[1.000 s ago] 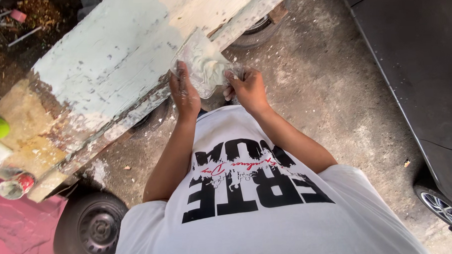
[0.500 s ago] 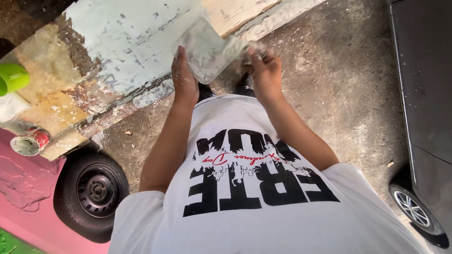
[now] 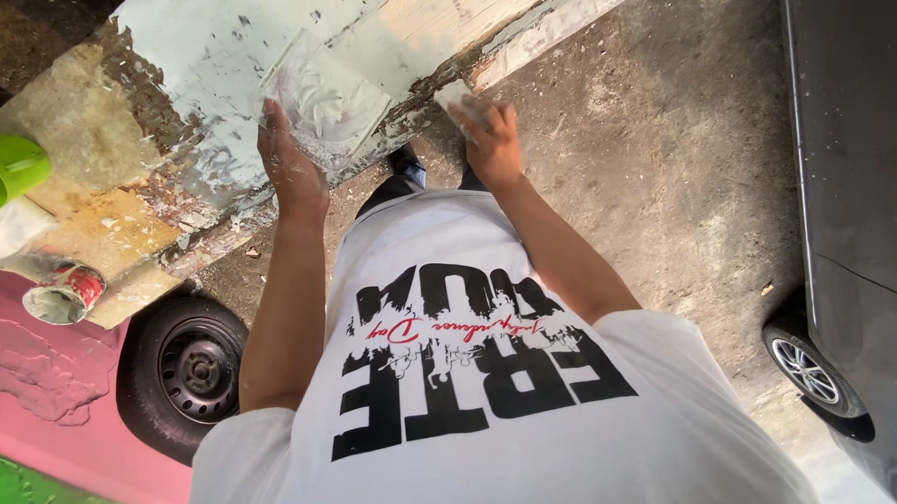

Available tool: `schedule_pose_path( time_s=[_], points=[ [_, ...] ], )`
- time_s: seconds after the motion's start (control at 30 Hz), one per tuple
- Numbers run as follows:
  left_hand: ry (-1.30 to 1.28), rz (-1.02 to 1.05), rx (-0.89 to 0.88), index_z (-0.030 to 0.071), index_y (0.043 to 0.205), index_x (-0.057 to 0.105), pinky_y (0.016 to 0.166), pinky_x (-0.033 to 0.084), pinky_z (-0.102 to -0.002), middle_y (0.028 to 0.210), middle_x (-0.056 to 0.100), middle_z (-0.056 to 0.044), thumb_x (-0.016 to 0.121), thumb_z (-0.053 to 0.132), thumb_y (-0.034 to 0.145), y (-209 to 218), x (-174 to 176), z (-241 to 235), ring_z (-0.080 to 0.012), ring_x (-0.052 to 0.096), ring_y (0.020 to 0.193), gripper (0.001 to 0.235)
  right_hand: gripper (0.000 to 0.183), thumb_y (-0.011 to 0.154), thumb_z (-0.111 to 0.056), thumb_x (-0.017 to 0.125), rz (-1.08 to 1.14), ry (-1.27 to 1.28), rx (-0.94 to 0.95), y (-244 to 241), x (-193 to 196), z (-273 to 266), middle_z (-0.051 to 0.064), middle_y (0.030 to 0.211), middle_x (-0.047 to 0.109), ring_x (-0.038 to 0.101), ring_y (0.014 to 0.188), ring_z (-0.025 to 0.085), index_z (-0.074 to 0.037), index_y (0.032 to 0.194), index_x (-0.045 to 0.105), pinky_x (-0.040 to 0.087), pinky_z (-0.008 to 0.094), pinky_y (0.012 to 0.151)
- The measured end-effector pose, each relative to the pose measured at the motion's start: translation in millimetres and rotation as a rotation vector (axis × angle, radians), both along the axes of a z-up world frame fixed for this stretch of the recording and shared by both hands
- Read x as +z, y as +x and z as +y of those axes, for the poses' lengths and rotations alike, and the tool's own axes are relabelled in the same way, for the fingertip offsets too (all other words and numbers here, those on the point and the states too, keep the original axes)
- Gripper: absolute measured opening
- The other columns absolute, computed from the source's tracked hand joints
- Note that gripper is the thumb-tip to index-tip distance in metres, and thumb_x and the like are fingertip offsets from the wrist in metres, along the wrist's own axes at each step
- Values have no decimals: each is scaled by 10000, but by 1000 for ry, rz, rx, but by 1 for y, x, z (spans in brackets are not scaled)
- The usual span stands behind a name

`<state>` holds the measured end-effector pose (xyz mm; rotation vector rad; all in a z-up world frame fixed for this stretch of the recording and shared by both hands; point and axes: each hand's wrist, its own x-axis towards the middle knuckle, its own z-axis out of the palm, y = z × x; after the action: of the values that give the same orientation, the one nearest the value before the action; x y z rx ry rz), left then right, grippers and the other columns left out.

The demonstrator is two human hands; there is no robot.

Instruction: The person uses a putty knife to scoop white plaster from a container and applies it to a low concrete wall. They repeatedly smooth the plaster along the wall's edge and top surface, occasionally reloading the knife from the container.

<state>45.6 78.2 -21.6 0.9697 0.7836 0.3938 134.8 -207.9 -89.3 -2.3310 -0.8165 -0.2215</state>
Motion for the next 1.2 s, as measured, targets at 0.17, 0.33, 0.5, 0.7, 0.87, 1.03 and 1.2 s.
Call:
schedule_pose_path(
  time_s=[0.17, 0.33, 0.5, 0.7, 0.87, 1.03, 1.2],
  points=[
    [-54, 43, -28, -36, 1447, 466, 1208, 401, -415, 1477, 530, -167, 613, 391, 1039, -2, 6, 2, -250, 506, 1381, 609, 532, 842, 115, 703, -8, 24, 7, -2, -12, -11, 44, 1334, 631, 567, 1198, 285, -184, 1279, 749, 556, 393, 1015],
    [-63, 38, -72, -53, 1443, 485, 1173, 456, -422, 1444, 560, -178, 609, 371, 1040, 3, 9, 5, -270, 556, 1331, 598, 521, 850, 100, 723, -22, 51, -54, 5, -22, -15, 50, 1360, 614, 559, 1209, 293, -183, 1286, 743, 559, 397, 1004],
    [-7, 75, -98, -56, 1478, 467, 1207, 400, -384, 1515, 521, -174, 599, 358, 1066, 2, 4, 5, -249, 508, 1401, 599, 632, 737, 107, 710, 63, -83, 37, 5, -22, -23, 63, 1353, 606, 556, 1195, 328, -163, 1307, 762, 535, 432, 999],
    [-12, 92, -64, -36, 1500, 403, 1225, 389, -417, 1548, 455, -169, 610, 323, 1048, -4, -11, 9, -256, 452, 1439, 614, 637, 737, 117, 703, 52, -38, 49, -7, -10, -41, 94, 1354, 597, 543, 1234, 341, -154, 1312, 732, 530, 437, 1053],
    [-56, 90, -64, -31, 1502, 404, 1216, 424, -424, 1545, 467, -172, 588, 334, 1056, -8, -16, 10, -268, 488, 1428, 605, 637, 751, 127, 696, 25, 44, -2, -1, 1, -32, 91, 1340, 617, 554, 1243, 315, -159, 1320, 732, 526, 414, 1058],
    [-59, 51, -90, -41, 1506, 413, 1224, 430, -432, 1552, 465, -178, 588, 318, 1066, -12, -18, 6, -276, 492, 1429, 594, 638, 766, 116, 717, 18, -14, 82, 7, -12, -5, 68, 1350, 621, 555, 1245, 290, -160, 1341, 731, 522, 386, 1074],
    [-61, 24, -72, -27, 1493, 416, 1232, 428, -436, 1546, 463, -175, 603, 305, 1059, -3, -11, 5, -273, 483, 1435, 577, 595, 770, 98, 739, 33, -126, 110, -7, -26, -17, 59, 1346, 622, 555, 1221, 291, -170, 1302, 746, 532, 373, 1054]
  ],
)
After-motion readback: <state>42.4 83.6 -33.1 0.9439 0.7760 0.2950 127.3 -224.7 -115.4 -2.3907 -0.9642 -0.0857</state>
